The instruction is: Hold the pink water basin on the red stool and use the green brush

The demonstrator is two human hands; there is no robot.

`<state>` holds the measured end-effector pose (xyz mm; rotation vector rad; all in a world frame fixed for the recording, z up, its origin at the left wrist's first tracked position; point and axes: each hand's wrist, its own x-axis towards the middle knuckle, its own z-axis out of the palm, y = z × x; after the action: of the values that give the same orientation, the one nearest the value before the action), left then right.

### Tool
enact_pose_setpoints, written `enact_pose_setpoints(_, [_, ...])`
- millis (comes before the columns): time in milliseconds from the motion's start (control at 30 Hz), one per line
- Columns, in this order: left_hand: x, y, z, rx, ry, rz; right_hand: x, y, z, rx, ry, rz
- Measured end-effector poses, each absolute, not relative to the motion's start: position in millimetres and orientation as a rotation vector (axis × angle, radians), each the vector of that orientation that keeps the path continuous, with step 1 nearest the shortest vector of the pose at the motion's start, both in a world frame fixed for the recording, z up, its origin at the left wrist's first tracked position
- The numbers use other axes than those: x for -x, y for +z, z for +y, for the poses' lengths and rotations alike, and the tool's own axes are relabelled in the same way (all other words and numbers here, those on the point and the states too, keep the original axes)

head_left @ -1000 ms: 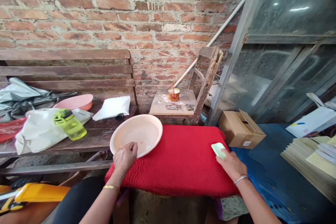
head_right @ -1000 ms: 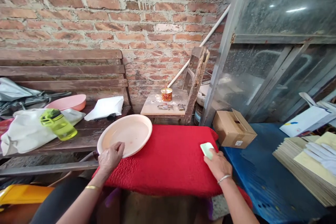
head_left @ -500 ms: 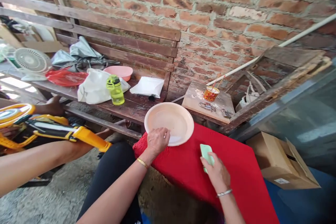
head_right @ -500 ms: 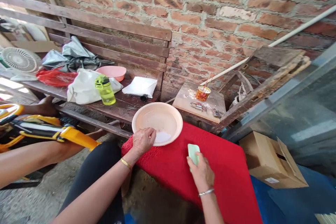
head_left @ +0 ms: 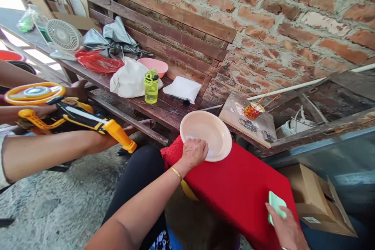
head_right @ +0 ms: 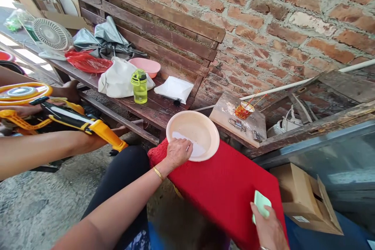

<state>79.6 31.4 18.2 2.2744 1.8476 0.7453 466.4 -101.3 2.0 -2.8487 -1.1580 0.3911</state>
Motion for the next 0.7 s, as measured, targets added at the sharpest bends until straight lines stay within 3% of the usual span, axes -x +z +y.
enact_pose_setpoints(133, [-79.3, 19.9, 30.6, -2.270, 0.743, 1.822, -412.9, 4.9, -98.6, 2.772, 0.411, -1.288])
enact_pose_setpoints(333, [-78.5, 15.7, 32.0, -2.282, 0.782, 1.810, -274.2, 0.0, -66.4, 2.484, 0.333, -1.933])
enact_pose_setpoints(567, [-79.6, 20.3, 31.3, -2.247, 0.720, 1.760, -322.6, 8.7, -82.9, 2.766, 0.404, -1.775])
enact_pose_setpoints(700, [-77.5, 28.0, 31.0, -2.209, 0.684, 1.739, -310.4, 15.6, -95.3, 2.707, 0.393, -1.772])
